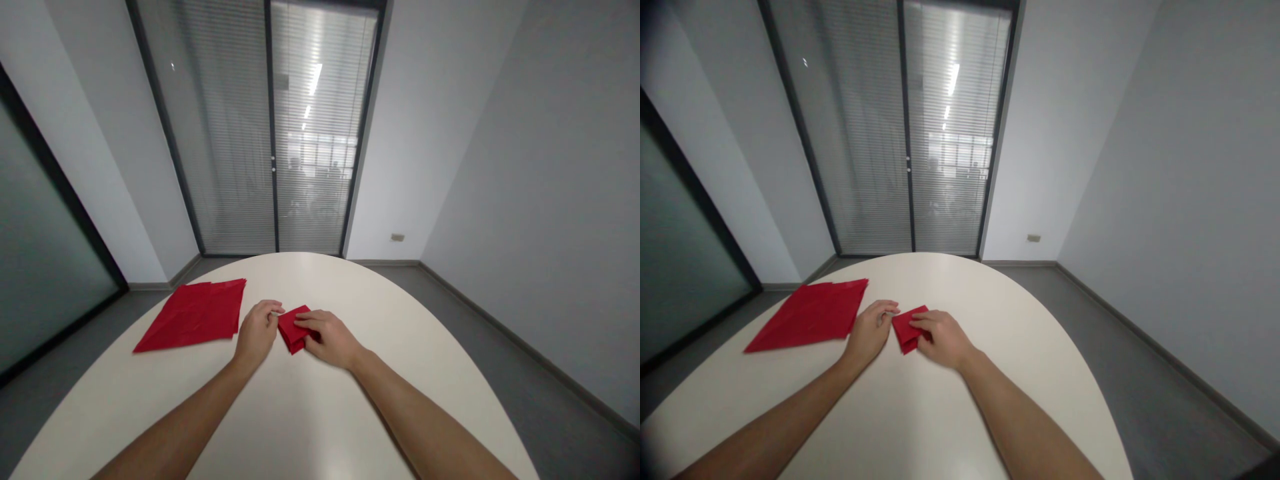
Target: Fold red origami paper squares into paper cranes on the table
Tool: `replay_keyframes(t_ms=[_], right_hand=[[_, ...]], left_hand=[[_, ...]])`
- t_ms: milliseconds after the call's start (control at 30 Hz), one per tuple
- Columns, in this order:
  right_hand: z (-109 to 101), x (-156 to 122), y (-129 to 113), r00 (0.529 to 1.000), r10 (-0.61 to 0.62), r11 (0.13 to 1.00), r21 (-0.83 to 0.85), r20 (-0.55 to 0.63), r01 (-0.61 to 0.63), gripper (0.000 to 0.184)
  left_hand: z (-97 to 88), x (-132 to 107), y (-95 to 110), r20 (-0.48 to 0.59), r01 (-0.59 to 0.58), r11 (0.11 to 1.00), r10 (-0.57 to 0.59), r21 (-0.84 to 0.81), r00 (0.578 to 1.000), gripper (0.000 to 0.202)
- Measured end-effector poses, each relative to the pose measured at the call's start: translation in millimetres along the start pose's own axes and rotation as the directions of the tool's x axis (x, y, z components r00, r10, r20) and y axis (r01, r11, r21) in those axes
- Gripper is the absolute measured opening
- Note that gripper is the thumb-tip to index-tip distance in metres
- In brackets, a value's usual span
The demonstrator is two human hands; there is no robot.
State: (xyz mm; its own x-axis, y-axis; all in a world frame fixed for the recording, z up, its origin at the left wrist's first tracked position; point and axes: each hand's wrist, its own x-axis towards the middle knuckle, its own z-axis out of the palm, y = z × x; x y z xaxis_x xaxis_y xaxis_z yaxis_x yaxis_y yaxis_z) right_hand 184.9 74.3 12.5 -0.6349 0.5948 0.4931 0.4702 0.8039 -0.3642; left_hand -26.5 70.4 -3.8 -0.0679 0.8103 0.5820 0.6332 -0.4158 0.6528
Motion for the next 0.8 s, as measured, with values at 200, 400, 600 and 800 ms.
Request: replay_keyframes(t_ms=[200,400,600,800], right_hand=[[-3,1,-4,0.999,0.026,0.997,-0.071,0.028,-0.024,0.025],[-7,0,2,0.972,0.231,0.962,-0.139,-0.035,-0.234,0.026],[-5,1,-2,0.959,0.251,0.963,-0.062,-0.135,-0.261,0.034],[6,-1,-14,0.946,0.301,0.950,-0.118,0.123,-0.288,0.056]], left_hand=[[2.1,-10,15,0.258,-0.111,0.993,0.099,0.032,0.961,0.030],[3.3,-16,16,0.408,-0.277,0.958,0.222,0.079,0.886,0.041],[4.2,-18,16,0.443,-0.310,0.932,0.201,0.189,0.874,0.040],[4.8,-23,23,0.549,-0.317,0.893,0.098,0.320,0.830,0.051]])
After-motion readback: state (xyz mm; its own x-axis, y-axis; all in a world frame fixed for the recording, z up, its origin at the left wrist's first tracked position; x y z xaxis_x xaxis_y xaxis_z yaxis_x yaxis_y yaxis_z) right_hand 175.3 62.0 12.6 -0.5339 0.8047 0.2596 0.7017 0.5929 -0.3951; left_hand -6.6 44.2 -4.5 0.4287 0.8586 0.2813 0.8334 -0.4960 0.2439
